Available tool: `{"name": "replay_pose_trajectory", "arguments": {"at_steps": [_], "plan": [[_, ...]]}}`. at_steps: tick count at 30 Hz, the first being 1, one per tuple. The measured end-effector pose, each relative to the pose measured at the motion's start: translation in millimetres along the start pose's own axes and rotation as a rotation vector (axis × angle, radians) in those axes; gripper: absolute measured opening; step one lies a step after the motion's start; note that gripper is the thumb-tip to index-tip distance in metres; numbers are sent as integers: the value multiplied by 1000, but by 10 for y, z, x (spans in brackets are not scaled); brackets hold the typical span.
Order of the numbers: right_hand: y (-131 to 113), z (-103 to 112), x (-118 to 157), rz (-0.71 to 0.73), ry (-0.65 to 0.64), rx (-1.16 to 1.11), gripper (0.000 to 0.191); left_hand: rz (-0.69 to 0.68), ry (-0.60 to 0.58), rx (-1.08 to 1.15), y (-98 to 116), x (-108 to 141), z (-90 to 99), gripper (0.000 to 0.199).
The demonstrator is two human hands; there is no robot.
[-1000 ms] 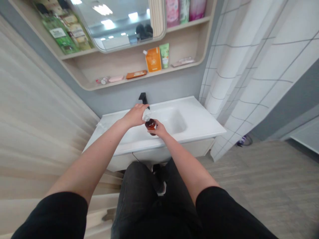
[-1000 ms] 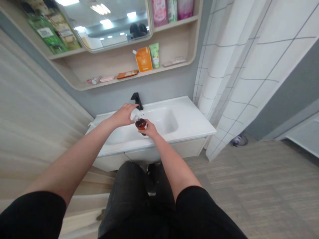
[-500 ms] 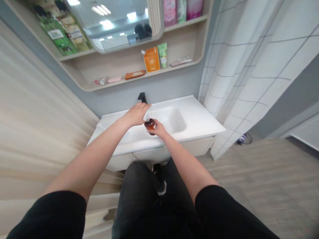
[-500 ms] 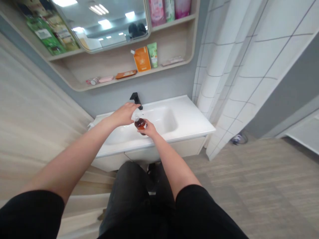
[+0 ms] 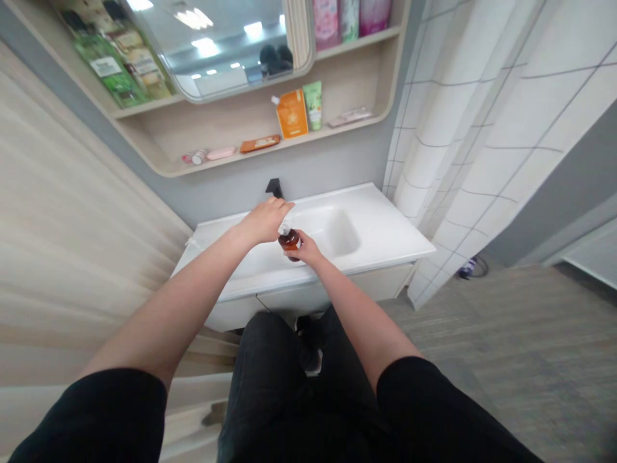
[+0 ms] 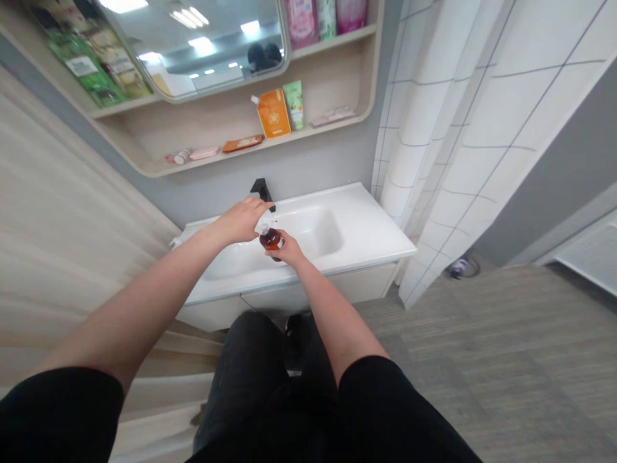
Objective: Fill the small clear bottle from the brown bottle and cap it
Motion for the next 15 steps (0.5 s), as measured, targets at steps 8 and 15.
{"name": "replay_pose_trajectory", "arguments": {"at_steps": [8,15], "plan": [[-8,-2,7,-14,2,-3,86,25,0,6,-29,28,0,89],[-18,1,15,-3,-7,7,87,104,69,93,-230,167,-94,96]]}}
Point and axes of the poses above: each hand's wrist, its own x-axis away from the middle knuckle, its own z-axis out of the back of the hand, y = z × x, the point moved 3 cm from there along -x, towards the middle knuckle, and after that the axes turned 7 degrees about y, right-handed, at the moved point
